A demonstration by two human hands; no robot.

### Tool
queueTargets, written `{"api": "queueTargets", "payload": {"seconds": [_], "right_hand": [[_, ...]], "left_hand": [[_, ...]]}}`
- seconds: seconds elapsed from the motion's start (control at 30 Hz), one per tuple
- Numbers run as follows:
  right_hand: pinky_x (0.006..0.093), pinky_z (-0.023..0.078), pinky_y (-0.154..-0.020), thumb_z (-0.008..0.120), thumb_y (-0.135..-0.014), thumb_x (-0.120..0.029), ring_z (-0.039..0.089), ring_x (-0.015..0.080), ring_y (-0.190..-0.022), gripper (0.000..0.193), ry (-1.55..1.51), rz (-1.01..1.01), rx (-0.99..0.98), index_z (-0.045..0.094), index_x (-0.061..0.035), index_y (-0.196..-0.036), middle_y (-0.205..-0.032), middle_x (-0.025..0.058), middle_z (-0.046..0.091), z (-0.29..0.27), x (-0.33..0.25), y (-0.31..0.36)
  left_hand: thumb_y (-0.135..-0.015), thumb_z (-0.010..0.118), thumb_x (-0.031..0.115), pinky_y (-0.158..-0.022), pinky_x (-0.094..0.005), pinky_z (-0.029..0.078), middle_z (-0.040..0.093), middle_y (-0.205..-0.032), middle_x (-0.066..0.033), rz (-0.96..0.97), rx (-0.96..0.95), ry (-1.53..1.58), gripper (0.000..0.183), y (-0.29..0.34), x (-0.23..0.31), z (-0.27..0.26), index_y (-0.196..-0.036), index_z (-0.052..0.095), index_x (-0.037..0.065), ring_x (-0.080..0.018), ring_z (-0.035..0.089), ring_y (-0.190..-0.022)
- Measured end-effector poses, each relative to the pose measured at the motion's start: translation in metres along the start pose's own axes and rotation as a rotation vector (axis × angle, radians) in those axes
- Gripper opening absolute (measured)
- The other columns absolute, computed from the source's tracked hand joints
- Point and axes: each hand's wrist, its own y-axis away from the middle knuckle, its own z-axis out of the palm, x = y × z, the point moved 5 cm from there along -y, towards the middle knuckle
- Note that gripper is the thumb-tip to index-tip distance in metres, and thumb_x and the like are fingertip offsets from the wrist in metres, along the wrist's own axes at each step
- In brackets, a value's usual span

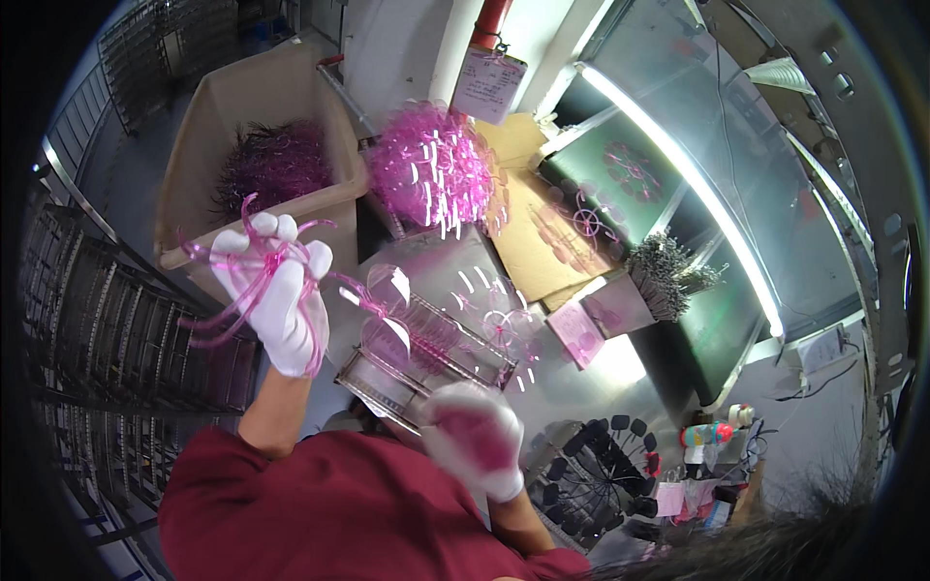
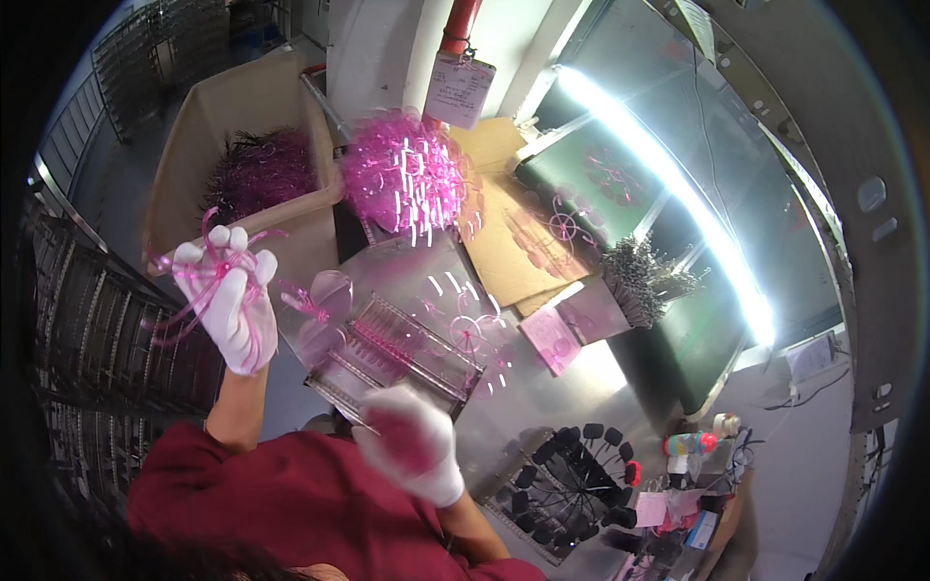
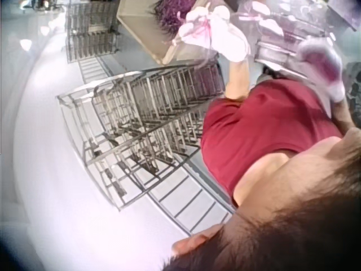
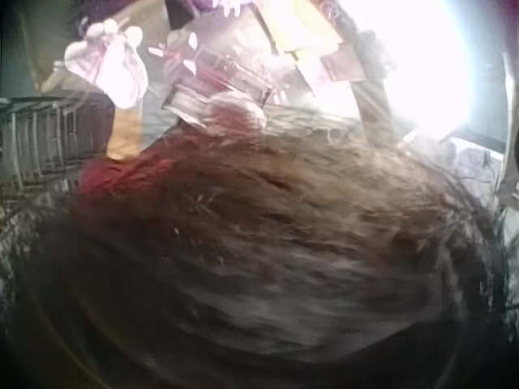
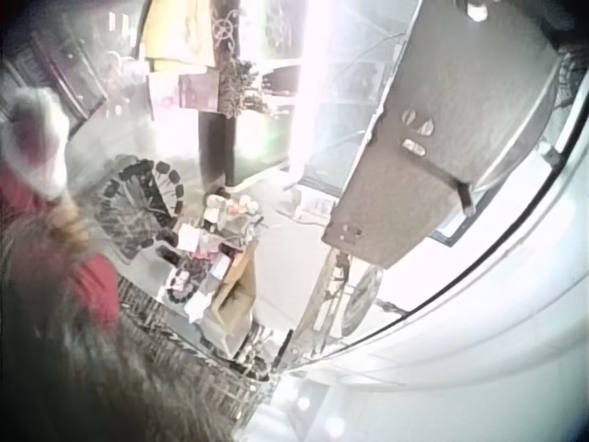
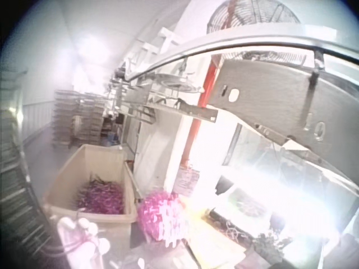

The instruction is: The person assembles pink and black decorative items by inserting them into metal racks on a workbench. They handle multiple items, arranging them in rows and occasionally adjusting the racks. A second person briefly assists by placing additional items on the table.

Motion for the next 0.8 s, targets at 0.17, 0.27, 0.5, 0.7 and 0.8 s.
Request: {"api": "queueTargets", "payload": {"seconds": [0.17,0.27,0.5,0.7,0.8], "right_hand": [[0.0519,0.056,-0.097,0.078,-0.097,-0.042,0.069,0.03,-0.105,0.058,-1.333,0.556,0.033,0.056,-0.0093,-0.14,-0.119,0.014,0.067,0.033,0.067,0.006],[0.0551,0.056,-0.1,0.074,-0.101,-0.038,0.07,0.036,-0.105,0.056,-1.646,0.576,-0.062,0.055,-0.0107,-0.147,-0.126,0.0161,0.069,0.054,0.049,0.0],[0.0364,0.06,-0.083,0.081,-0.088,-0.006,0.076,0.0236,-0.094,0.042,0.39,-0.009,-0.152,0.065,-0.0056,-0.127,-0.101,0.0127,0.076,0.017,0.017,-0.022],[0.0402,0.059,-0.08,0.084,-0.085,-0.017,0.076,0.0324,-0.09,0.049,0.084,0.475,-0.205,0.06,-0.002,-0.123,-0.098,0.0195,0.074,0.022,0.097,0.032],[0.0524,0.06,-0.08,0.08,-0.087,-0.035,0.076,0.0431,-0.09,0.064,0.534,0.405,-0.64,0.053,0.0014,-0.132,-0.098,0.0264,0.075,0.023,0.074,0.018]], "left_hand": [[-0.083,0.054,-0.016,-0.067,-0.0321,0.049,0.048,-0.139,-0.0138,-0.113,-0.215,0.246,0.066,0.023,0.023,0.034,-0.138,0.054,0.02,-0.0245,0.043,-0.111],[-0.085,0.057,-0.016,-0.064,-0.033,0.053,0.051,-0.135,-0.0139,-0.162,-0.268,0.266,0.061,0.037,0.015,0.025,-0.132,0.054,0.023,-0.0252,0.048,-0.109],[-0.095,0.079,0.021,-0.126,-0.0465,0.035,0.029,-0.171,-0.0296,-0.142,-0.194,-1.007,0.105,-0.068,-0.004,-0.04,-0.172,0.008,0.005,-0.0443,0.041,-0.153],[-0.082,0.091,0.047,-0.123,-0.0483,0.039,0.027,-0.169,-0.037,-0.265,-1.196,-1.394,0.125,0.0,0.001,0.026,-0.169,0.018,-0.004,-0.045,0.035,-0.157],[-0.082,0.091,0.041,-0.12,-0.0432,0.043,0.032,-0.168,-0.0328,-0.922,-1.543,-0.86,0.127,0.097,-0.005,0.038,-0.171,0.01,0.001,-0.0442,0.047,-0.15]]}}
